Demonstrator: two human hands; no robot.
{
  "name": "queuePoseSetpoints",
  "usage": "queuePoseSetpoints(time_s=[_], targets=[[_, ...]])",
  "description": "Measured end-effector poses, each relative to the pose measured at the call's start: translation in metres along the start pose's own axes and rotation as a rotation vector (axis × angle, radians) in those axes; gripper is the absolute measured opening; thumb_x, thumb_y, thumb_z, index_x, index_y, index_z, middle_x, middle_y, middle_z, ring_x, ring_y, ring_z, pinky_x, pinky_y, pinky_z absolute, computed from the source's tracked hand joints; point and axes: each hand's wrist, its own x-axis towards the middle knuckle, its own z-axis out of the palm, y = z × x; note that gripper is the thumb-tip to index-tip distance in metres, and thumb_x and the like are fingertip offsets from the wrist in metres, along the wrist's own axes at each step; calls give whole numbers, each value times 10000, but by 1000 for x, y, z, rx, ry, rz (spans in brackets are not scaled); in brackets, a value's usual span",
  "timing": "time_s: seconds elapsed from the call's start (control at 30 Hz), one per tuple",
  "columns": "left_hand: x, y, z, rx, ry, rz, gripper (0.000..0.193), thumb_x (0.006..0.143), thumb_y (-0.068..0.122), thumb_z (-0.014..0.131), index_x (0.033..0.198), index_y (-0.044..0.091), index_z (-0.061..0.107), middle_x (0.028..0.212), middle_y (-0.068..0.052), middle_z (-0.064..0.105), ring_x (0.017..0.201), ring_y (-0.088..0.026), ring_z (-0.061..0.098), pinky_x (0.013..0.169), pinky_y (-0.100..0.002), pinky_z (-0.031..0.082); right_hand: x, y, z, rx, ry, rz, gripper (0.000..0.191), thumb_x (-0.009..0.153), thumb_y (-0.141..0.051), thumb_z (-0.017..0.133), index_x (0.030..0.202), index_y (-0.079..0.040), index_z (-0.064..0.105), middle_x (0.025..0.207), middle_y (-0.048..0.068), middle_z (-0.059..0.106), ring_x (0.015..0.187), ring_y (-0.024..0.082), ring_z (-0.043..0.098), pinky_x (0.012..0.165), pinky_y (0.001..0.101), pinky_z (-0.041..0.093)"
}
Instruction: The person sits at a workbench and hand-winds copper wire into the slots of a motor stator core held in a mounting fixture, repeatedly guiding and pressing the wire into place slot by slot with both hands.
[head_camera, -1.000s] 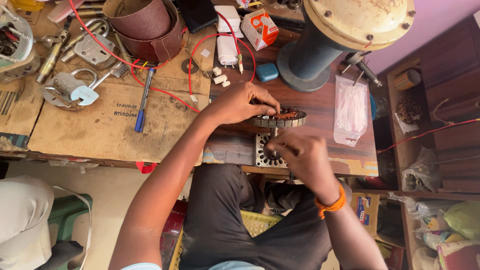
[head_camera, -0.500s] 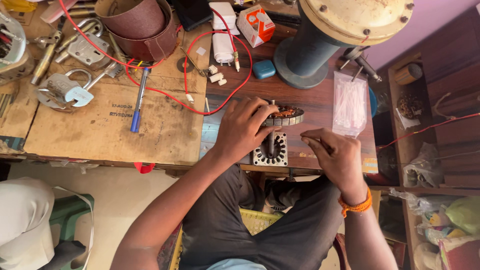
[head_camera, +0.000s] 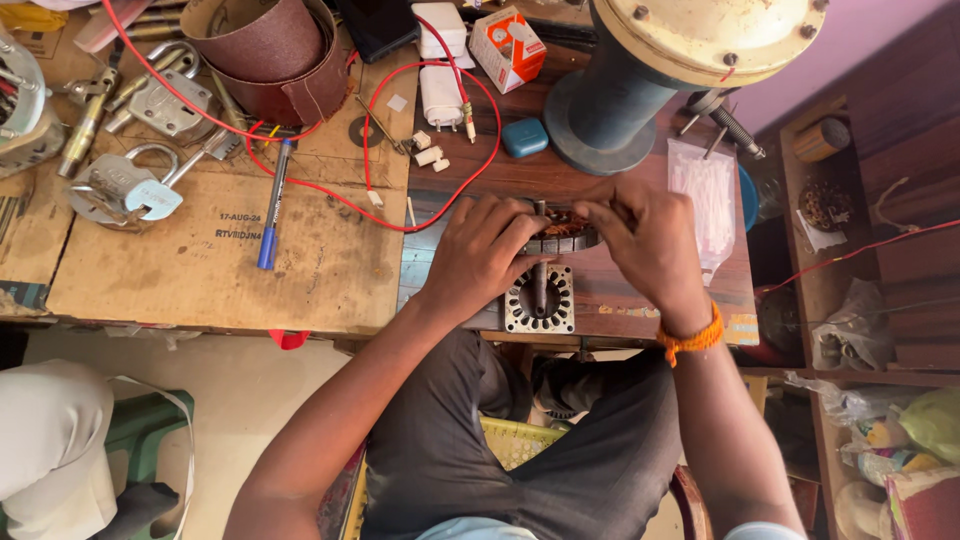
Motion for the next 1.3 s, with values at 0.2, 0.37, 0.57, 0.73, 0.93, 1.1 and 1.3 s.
queuePoseSetpoints(time_s=[0.2,0.37,0.57,0.73,0.93,1.1,1.3], targets=[[14,0,-12,-147,-61,-113,426,898,440,790,1074,83,639,1018,-68,637,969,-275,622,834,-431,446,34,14,14,-4,-54,-203,90,929,-79,800,953,-13,743,746,103,715,592,123,626,549,283,464],[40,-12,-5,-392,-309,-591,403,892,446,732,988,60,662,829,-55,698,796,-246,696,698,-386,509,40,16,20,18,-42,-240,105,931,-73,802,967,-4,730,807,117,732,619,125,681,560,284,499],[42,-41,21,-741,-301,-540,233,842,134,757,1054,57,700,840,-54,673,760,-166,650,696,-335,536,29,3,14,-40,3,-67,151,899,-136,840,925,-21,746,585,54,546,517,98,442,483,298,342],[26,-64,22,-926,-435,-517,143,895,103,776,1022,52,736,913,19,705,864,-92,667,803,-297,549,3,-13,3,-7,-115,-7,187,877,-205,836,935,-43,763,577,-1,498,537,64,392,463,297,318],[27,-68,12,-879,-465,-418,143,877,93,783,1018,75,797,944,-2,743,906,-97,687,847,-282,550,-26,-32,8,-45,-159,-14,156,857,-190,831,928,-64,772,548,59,507,491,129,409,465,330,337],[32,-66,-5,-822,-502,-344,181,916,180,753,1068,91,795,934,-26,748,894,-131,679,850,-298,532,-51,-29,25,-66,-148,-299,98,886,-168,782,914,-92,727,742,76,685,605,226,645,551,354,497],[29,-41,-38,-653,-396,-197,417,844,406,824,1109,106,706,1045,-22,709,968,-203,714,830,-347,544,-74,-1,40,-206,-206,-277,57,860,-123,775,911,-101,766,702,96,694,615,303,672,554,408,511]])
